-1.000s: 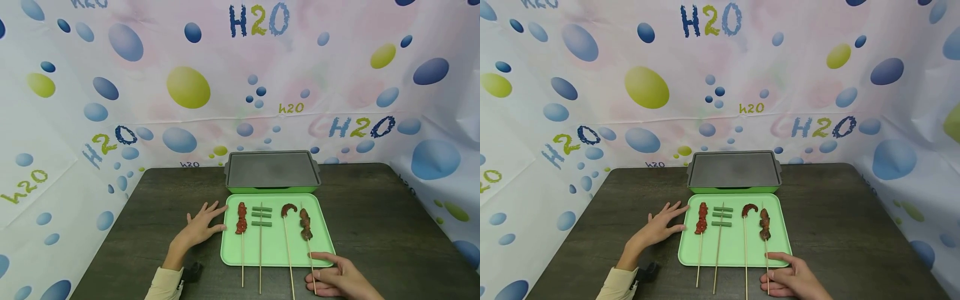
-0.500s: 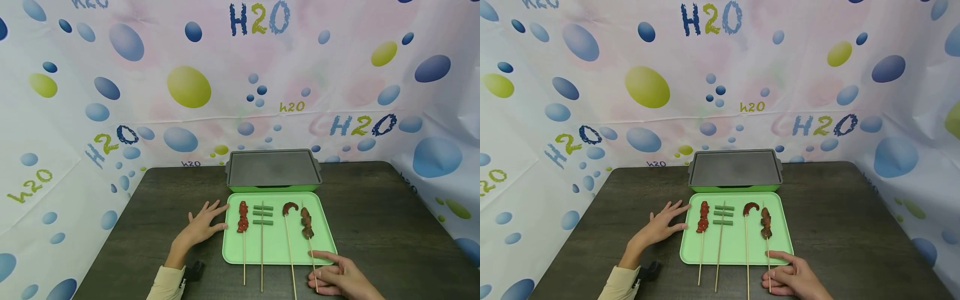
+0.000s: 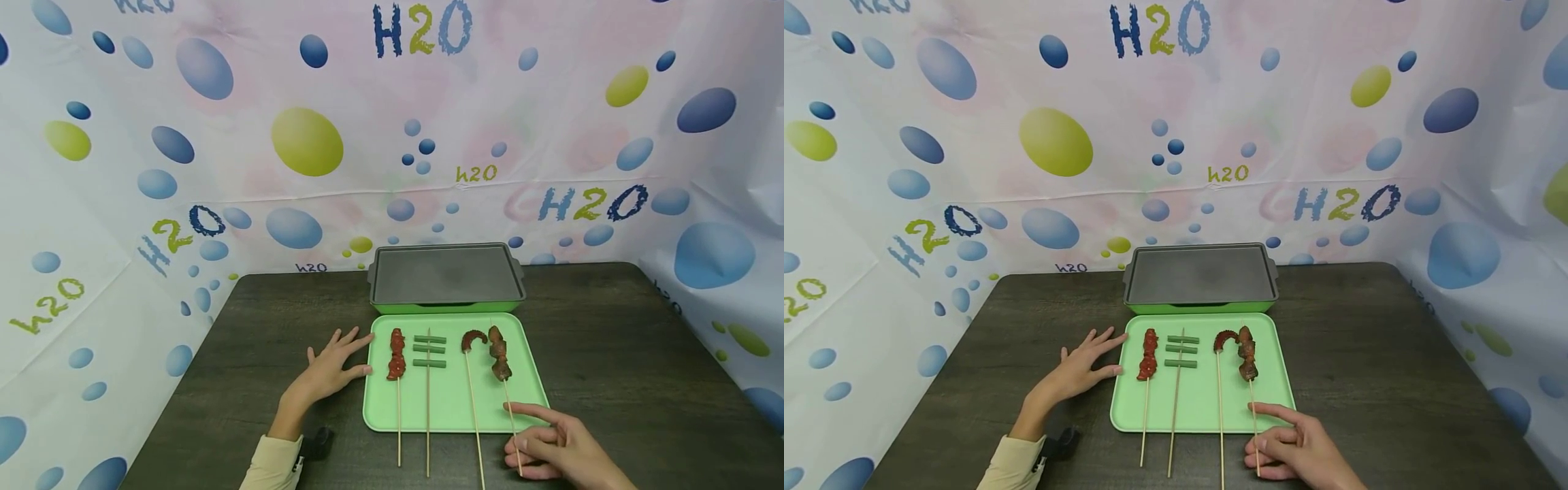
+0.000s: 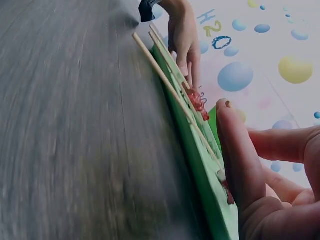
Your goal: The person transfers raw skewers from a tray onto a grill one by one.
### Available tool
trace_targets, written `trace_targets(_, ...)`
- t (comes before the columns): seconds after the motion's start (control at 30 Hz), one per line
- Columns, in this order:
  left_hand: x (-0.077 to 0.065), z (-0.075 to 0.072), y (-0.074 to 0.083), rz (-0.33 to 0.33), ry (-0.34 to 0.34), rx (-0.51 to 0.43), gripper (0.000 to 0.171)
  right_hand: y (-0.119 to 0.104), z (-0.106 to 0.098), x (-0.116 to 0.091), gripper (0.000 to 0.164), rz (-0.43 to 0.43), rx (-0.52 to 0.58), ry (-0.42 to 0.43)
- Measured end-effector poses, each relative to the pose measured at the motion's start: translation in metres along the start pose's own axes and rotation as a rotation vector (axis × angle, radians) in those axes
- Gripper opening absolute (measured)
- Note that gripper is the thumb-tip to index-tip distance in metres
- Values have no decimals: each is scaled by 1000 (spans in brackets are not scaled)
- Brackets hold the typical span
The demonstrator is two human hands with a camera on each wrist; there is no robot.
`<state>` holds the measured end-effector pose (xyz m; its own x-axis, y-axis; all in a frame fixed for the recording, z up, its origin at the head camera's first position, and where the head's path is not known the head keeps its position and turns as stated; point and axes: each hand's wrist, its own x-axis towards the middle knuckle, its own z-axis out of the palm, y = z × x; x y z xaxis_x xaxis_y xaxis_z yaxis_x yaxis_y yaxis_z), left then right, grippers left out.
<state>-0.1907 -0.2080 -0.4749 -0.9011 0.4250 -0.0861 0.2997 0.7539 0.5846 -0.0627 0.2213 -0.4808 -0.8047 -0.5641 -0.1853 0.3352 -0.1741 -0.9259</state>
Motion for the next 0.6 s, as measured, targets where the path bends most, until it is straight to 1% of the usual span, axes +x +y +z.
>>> trace_targets(0.1, 0, 0, -1, 0, -1, 2, 67, -2, 5, 3, 50, -7, -28, 1)
trace_targets(0.27, 1, 0, 0, 0, 2, -2, 67, -11, 16, 11, 55, -22, -78, 29)
trace_targets(0.43, 1, 1, 0, -7, -3, 2, 66, -24, 31, 24, 61, -55, -154, 70)
trace_targets(0.6, 1, 1, 1, -15, -2, 3, 66, -34, 43, 41, 64, -61, -184, 109)
